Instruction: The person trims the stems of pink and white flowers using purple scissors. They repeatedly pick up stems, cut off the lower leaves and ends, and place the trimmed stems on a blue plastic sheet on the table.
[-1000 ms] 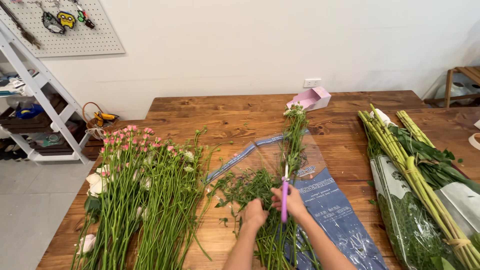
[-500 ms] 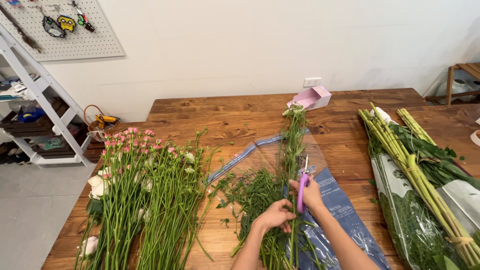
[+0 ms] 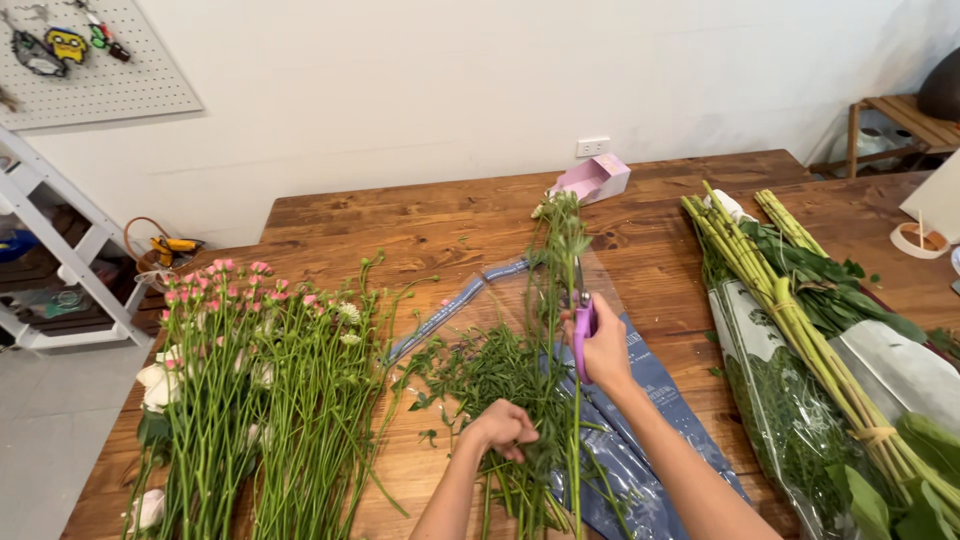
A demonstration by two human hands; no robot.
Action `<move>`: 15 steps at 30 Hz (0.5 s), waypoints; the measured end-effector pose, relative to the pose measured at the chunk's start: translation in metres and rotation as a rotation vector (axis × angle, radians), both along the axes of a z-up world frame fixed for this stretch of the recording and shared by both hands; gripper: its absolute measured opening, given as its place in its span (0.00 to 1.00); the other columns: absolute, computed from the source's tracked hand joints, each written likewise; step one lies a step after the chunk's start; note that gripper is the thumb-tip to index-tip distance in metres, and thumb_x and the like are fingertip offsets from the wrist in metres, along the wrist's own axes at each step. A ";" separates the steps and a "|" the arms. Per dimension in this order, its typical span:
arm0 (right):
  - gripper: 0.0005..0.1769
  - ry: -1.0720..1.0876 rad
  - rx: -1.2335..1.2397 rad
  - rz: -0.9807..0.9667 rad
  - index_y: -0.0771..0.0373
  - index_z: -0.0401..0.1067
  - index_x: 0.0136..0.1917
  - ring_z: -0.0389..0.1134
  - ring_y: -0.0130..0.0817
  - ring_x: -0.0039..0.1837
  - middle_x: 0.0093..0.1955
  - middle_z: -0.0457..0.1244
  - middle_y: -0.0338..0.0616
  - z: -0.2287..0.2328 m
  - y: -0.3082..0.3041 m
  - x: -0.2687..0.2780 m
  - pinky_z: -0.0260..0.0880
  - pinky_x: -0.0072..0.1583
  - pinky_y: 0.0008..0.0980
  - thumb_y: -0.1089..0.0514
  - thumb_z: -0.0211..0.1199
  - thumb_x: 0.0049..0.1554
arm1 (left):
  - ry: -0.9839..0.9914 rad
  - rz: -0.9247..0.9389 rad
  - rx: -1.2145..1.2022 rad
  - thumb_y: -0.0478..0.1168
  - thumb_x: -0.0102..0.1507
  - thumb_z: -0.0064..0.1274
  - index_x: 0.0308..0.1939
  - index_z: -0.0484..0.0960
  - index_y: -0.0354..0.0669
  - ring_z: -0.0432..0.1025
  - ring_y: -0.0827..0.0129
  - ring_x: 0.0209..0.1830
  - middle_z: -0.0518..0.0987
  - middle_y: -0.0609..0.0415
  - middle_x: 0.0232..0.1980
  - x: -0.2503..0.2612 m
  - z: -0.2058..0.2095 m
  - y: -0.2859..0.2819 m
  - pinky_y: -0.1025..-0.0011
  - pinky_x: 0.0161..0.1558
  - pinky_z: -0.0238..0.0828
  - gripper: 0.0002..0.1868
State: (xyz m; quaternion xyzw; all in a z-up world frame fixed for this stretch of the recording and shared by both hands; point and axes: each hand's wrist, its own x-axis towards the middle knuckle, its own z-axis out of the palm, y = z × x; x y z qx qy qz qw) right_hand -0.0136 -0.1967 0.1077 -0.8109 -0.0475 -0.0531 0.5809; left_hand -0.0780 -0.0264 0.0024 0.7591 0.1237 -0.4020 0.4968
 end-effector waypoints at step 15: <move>0.15 -0.362 -0.146 0.443 0.59 0.68 0.40 0.63 0.22 0.23 0.28 0.64 0.39 -0.072 -0.014 -0.031 0.62 0.25 0.15 0.76 0.47 0.55 | -0.320 0.706 -0.545 0.55 0.72 0.34 0.62 0.73 0.35 0.69 0.69 0.28 0.82 0.41 0.52 0.058 0.082 -0.014 0.79 0.26 0.66 0.29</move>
